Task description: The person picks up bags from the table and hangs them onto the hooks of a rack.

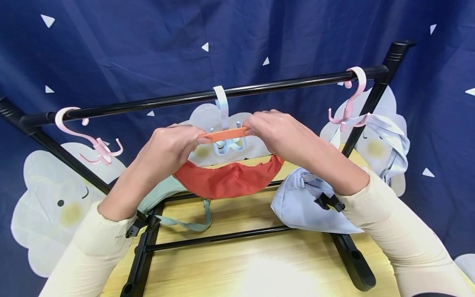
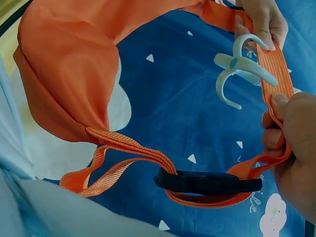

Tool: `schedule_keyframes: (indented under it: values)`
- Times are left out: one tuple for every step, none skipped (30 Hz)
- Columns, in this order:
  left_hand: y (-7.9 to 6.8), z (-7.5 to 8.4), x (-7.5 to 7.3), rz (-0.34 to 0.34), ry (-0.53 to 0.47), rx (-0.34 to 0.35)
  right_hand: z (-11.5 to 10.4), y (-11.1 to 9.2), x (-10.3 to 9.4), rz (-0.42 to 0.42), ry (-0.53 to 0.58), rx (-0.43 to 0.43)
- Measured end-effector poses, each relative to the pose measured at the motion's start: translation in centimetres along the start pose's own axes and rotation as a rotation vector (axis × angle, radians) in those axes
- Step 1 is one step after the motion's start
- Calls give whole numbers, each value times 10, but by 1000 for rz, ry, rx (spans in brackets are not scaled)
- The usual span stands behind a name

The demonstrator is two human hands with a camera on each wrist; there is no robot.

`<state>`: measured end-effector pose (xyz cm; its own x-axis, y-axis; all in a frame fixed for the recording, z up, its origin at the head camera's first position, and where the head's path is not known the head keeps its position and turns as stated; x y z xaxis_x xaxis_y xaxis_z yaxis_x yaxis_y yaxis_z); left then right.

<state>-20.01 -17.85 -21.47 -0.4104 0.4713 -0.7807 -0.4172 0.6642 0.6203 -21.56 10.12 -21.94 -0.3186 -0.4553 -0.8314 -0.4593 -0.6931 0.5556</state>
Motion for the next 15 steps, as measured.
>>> schedule_keyframes:
  values:
    - [-1, 0, 1, 0, -5, 2, 0, 0, 1, -4, -1, 2]
    - [-1, -1, 2, 0, -7, 6, 0, 0, 1, -5, 1, 1]
    - [-2, -1, 3, 1, -7, 7, 0, 0, 2, -4, 4, -1]
    - [-3, -1, 3, 2, -9, 8, 0, 0, 3, 0, 6, -2]
    - [-3, -1, 4, 2, -11, 8, 1, 0, 4, 4, 9, -4]
    - [-4, -1, 5, 3, -12, 6, 1, -1, 5, 9, 13, -5]
    - [-5, -1, 6, 3, -13, 4, 1, -1, 6, 12, 17, -7]
    - [-5, 0, 7, 4, -13, 3, 1, -1, 7, 16, 19, -9]
    - [-6, 0, 8, 3, -14, 0, 2, -2, 8, 19, 19, -10]
    - [-7, 0, 9, 0, -16, -2, 2, -2, 9, 21, 20, -11]
    - [-7, 0, 10, -3, -17, -5, 2, -2, 9, 23, 18, -14]
    - [-8, 0, 11, -6, -19, -9, 2, -3, 10, 24, 16, -16]
    - [-8, 0, 12, -10, -22, -13, 3, -3, 11, 24, 15, -16]
    - [-9, 0, 12, -14, -24, -17, 3, -4, 11, 23, 13, -16]
    - [-9, 0, 13, -20, -28, -22, 3, -4, 11, 22, 10, -15]
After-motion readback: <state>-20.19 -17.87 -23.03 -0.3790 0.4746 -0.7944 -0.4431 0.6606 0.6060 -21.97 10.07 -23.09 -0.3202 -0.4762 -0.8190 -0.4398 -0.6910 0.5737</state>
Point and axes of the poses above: each hand's wrist, its own y-axis towards the middle knuckle, its own x-axis out of the palm, z = x × y, the point moved 1 cm from there along y, towards the middle knuckle, and after that the axes turned 1 degree about z, right-handed, at the moved point
